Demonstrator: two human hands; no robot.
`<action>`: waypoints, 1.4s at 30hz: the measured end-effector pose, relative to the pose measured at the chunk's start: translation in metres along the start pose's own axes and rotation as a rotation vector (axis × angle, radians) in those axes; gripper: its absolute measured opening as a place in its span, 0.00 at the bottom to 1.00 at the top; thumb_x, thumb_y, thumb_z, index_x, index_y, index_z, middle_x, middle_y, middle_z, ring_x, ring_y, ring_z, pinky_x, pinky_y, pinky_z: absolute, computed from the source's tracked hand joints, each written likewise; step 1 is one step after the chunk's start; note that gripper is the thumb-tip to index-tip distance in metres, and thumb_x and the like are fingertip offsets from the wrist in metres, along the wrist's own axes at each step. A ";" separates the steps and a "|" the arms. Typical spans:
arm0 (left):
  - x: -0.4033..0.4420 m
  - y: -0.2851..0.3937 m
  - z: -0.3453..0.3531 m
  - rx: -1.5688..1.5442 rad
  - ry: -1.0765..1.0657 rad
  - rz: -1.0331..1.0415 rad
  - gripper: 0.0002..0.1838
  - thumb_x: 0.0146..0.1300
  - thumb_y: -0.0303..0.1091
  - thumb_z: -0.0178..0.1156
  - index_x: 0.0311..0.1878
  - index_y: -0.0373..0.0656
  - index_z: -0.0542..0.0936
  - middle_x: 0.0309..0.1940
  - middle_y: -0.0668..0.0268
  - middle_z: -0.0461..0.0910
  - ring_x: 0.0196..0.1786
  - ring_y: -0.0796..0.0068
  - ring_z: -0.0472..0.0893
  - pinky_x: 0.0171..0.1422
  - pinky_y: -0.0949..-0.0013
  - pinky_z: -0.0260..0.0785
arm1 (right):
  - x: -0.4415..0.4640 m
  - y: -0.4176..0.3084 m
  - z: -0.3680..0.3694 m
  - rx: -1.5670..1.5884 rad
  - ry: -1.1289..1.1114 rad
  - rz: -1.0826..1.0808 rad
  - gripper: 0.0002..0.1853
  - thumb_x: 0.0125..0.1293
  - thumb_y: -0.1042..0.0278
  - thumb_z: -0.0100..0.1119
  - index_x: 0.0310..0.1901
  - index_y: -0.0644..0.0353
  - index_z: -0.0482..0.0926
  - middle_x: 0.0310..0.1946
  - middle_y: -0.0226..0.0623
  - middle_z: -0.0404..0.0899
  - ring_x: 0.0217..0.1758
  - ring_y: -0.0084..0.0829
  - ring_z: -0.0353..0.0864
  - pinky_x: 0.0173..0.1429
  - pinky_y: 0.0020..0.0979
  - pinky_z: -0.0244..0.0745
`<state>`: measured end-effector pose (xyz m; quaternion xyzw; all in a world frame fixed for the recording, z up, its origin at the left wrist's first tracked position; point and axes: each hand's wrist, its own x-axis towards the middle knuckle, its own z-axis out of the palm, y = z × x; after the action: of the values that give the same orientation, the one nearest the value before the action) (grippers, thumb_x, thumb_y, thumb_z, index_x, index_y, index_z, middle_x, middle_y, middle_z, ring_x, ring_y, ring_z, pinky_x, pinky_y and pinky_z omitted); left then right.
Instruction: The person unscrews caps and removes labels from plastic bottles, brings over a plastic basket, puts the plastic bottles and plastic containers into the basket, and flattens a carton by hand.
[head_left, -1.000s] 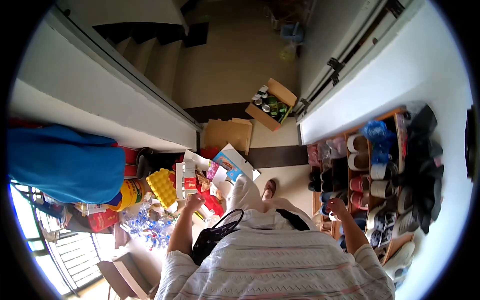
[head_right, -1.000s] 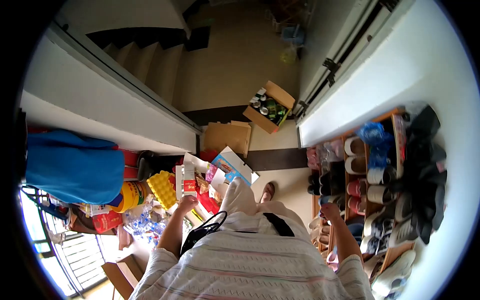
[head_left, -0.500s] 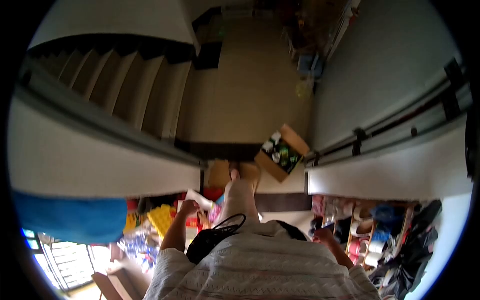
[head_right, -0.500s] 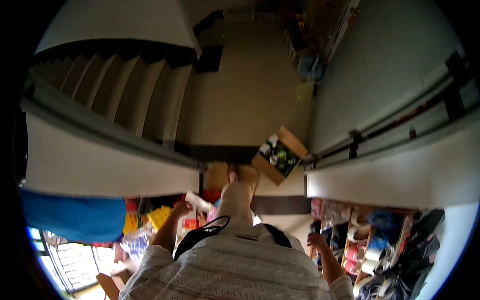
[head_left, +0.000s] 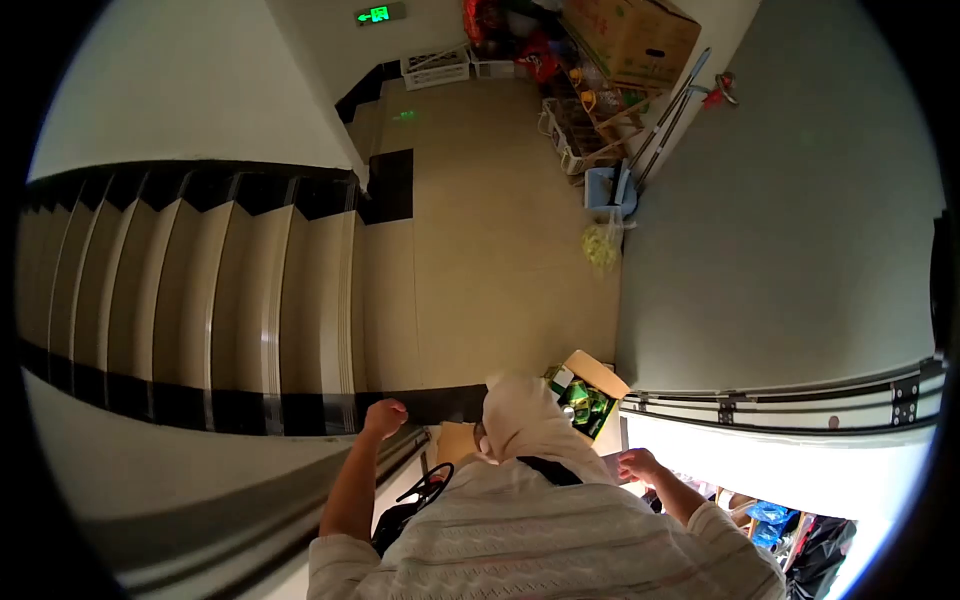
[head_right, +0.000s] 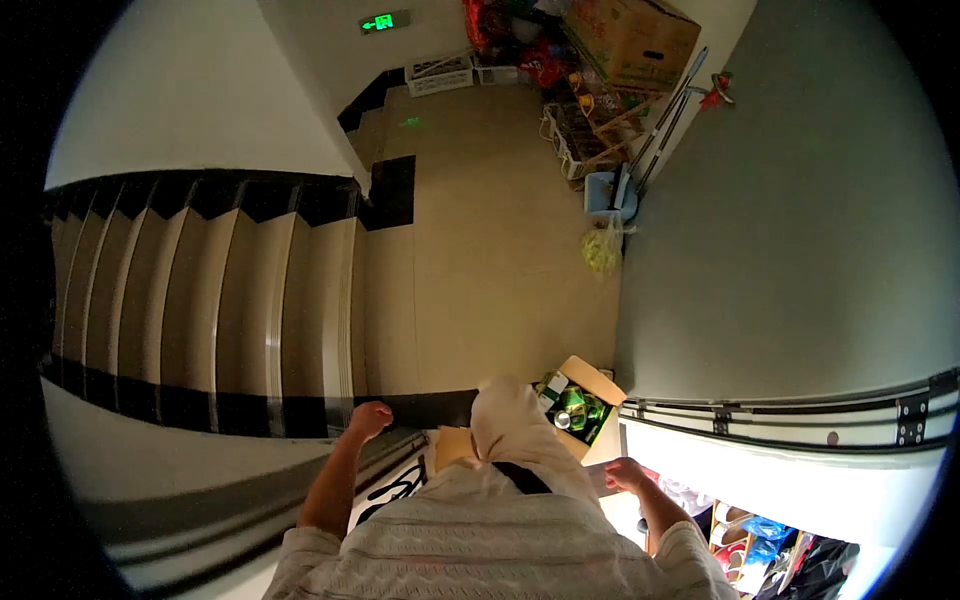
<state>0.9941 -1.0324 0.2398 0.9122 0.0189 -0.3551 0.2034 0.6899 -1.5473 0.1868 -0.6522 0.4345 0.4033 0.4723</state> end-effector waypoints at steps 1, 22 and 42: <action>0.011 0.011 -0.005 0.012 -0.034 -0.011 0.13 0.50 0.41 0.63 0.37 0.45 0.82 0.38 0.60 0.81 0.44 0.61 0.80 0.50 0.63 0.71 | -0.001 -0.020 -0.005 -0.048 0.000 0.043 0.14 0.59 0.67 0.55 0.48 0.56 0.76 0.37 0.38 0.81 0.39 0.35 0.83 0.40 0.41 0.78; 0.324 0.118 -0.166 -0.110 -0.053 -0.106 0.12 0.48 0.39 0.63 0.36 0.46 0.82 0.37 0.60 0.82 0.43 0.61 0.80 0.51 0.65 0.71 | 0.162 -0.459 -0.239 -0.148 0.108 -0.232 0.11 0.58 0.68 0.55 0.42 0.60 0.77 0.28 0.33 0.79 0.29 0.27 0.81 0.27 0.30 0.74; 0.720 0.403 -0.363 0.391 -0.257 0.532 0.12 0.51 0.40 0.55 0.35 0.46 0.81 0.40 0.59 0.80 0.46 0.57 0.78 0.51 0.58 0.70 | 0.247 -0.732 -0.136 -0.472 0.000 -0.436 0.32 0.59 0.49 0.53 0.61 0.58 0.63 0.61 0.50 0.61 0.60 0.49 0.66 0.62 0.41 0.64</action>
<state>1.8361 -1.3413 0.1531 0.8549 -0.3135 -0.3983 0.1108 1.4727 -1.5960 0.1806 -0.8216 0.1792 0.3823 0.3831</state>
